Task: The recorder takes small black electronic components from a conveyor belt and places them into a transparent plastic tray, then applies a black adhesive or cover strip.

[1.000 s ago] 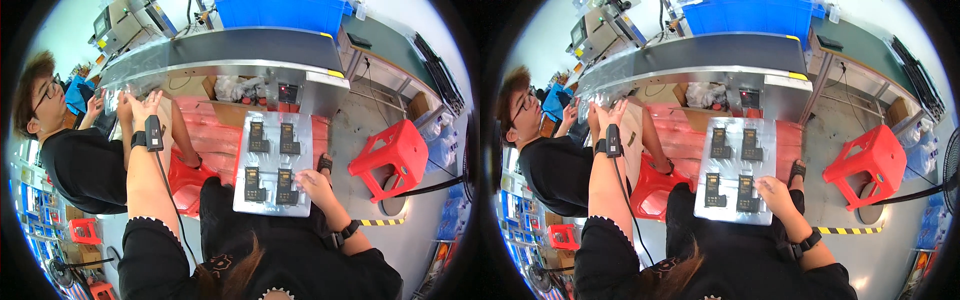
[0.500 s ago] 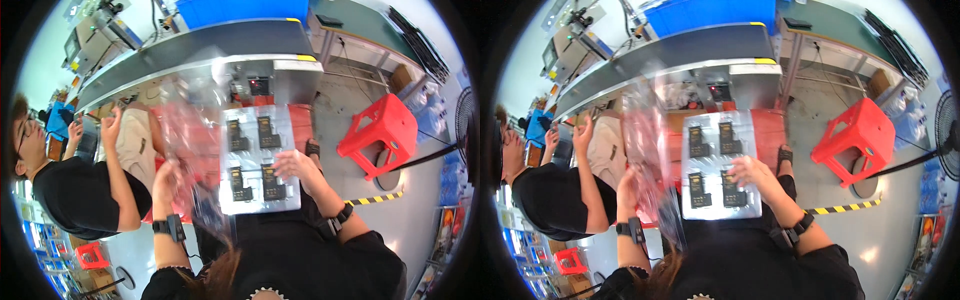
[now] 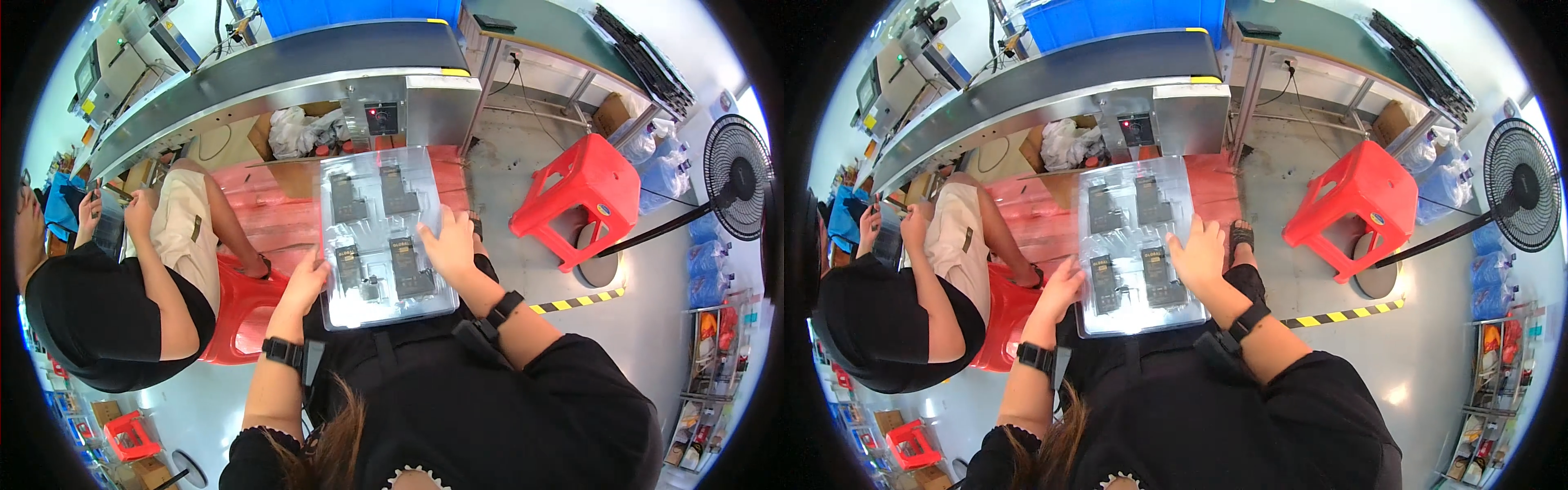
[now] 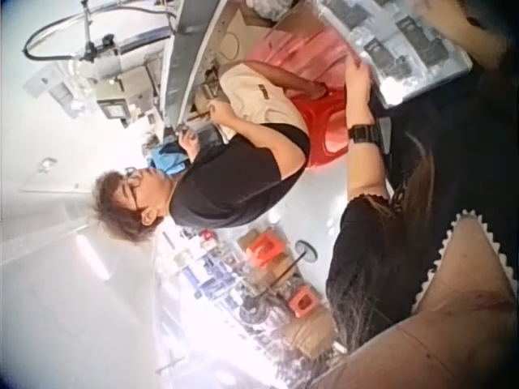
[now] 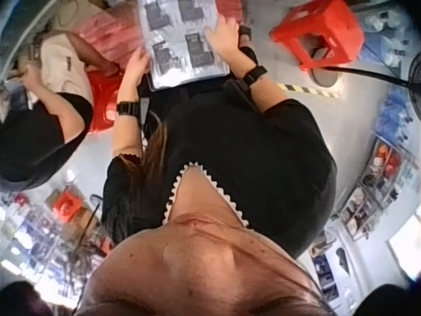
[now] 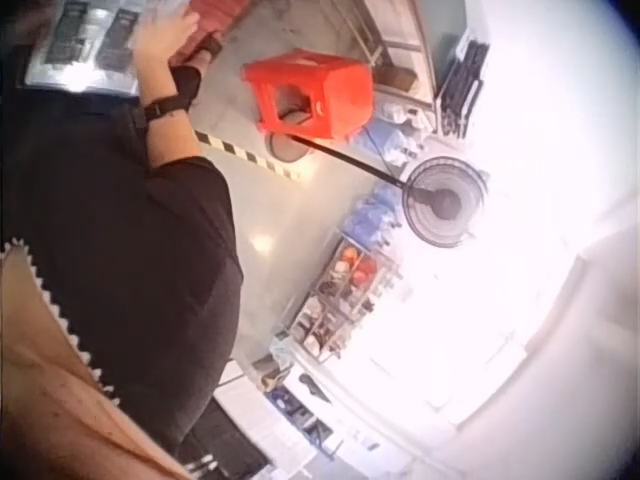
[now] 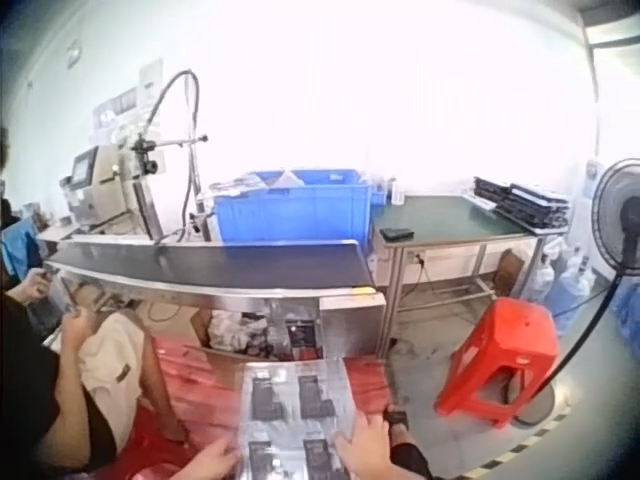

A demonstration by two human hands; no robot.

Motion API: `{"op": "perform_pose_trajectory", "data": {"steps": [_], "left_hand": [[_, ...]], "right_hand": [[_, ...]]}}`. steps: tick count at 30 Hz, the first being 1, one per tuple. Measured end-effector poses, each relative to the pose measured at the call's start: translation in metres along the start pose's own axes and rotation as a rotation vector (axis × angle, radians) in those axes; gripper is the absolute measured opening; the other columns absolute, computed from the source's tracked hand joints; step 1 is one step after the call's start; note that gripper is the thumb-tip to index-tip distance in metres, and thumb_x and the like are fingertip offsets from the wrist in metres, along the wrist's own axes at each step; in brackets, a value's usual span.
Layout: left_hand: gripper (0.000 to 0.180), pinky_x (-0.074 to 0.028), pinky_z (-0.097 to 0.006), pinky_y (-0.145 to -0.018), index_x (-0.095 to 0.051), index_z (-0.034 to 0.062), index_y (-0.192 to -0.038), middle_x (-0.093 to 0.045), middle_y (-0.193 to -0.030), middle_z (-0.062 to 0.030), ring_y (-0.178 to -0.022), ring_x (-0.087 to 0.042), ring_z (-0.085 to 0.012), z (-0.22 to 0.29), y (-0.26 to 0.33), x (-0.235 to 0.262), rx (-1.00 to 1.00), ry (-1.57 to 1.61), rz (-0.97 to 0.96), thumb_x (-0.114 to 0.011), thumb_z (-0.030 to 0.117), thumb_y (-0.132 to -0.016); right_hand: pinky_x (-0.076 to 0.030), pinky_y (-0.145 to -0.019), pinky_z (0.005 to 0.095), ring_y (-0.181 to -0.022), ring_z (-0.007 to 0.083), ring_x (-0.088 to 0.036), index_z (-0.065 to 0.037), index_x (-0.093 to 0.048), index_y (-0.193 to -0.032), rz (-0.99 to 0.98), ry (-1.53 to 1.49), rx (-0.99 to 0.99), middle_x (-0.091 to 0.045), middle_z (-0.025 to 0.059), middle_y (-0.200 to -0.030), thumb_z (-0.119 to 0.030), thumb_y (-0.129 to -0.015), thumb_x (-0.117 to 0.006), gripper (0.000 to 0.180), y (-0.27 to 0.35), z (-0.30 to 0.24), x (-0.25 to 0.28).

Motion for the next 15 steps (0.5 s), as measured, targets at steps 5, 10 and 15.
{"op": "perform_pose_trajectory", "data": {"steps": [5, 10, 15], "left_hand": [[0.039, -0.038, -0.03, -0.089, -0.042, 0.0002, -0.125, -0.054, -0.112, -0.0129, -0.104, -0.05, -0.0212, 0.021, -0.011, -0.023, -0.106, -0.055, -0.04, -0.046, 0.006, -0.087], [0.044, -0.041, -0.035, -0.089, -0.04, -0.0003, -0.125, -0.053, -0.114, -0.0226, -0.107, -0.052, -0.0318, 0.02, -0.005, -0.016, -0.132, -0.014, -0.036, -0.05, 0.007, -0.083], [0.057, -0.039, -0.032, -0.093, -0.034, -0.0042, -0.131, -0.048, -0.123, -0.0172, -0.111, -0.049, -0.0247, 0.028, -0.02, -0.003, 0.062, 0.258, -0.26, -0.058, 0.014, -0.083]], "right_hand": [[-0.04, -0.086, 0.0401, -0.101, 0.0341, -0.051, 0.005, -0.049, -0.115, -0.238, -0.108, -0.219, -0.053, 0.0233, -0.108, -0.043, -0.08, -0.057, 0.06, -0.037, 0.068, -0.042], [-0.044, -0.074, 0.0285, -0.083, 0.0155, -0.054, 0.002, -0.051, -0.111, -0.502, -0.768, -0.35, -0.056, 0.0067, -0.09, -0.041, -0.08, -0.06, 0.054, -0.025, 0.034, -0.032], [-0.038, -0.09, 0.0304, -0.104, 0.0194, -0.05, 0.006, -0.044, -0.121, -0.402, -0.76, -0.485, -0.053, 0.0135, -0.113, -0.039, -0.085, -0.055, 0.059, -0.025, 0.037, -0.043]]}}
Point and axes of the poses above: each hand's wrist, its own y-axis away from the middle knuckle, its own x-axis out of the back of the hand, z = x × y, the point moved 4 cm from there along -y, towards the middle knuckle
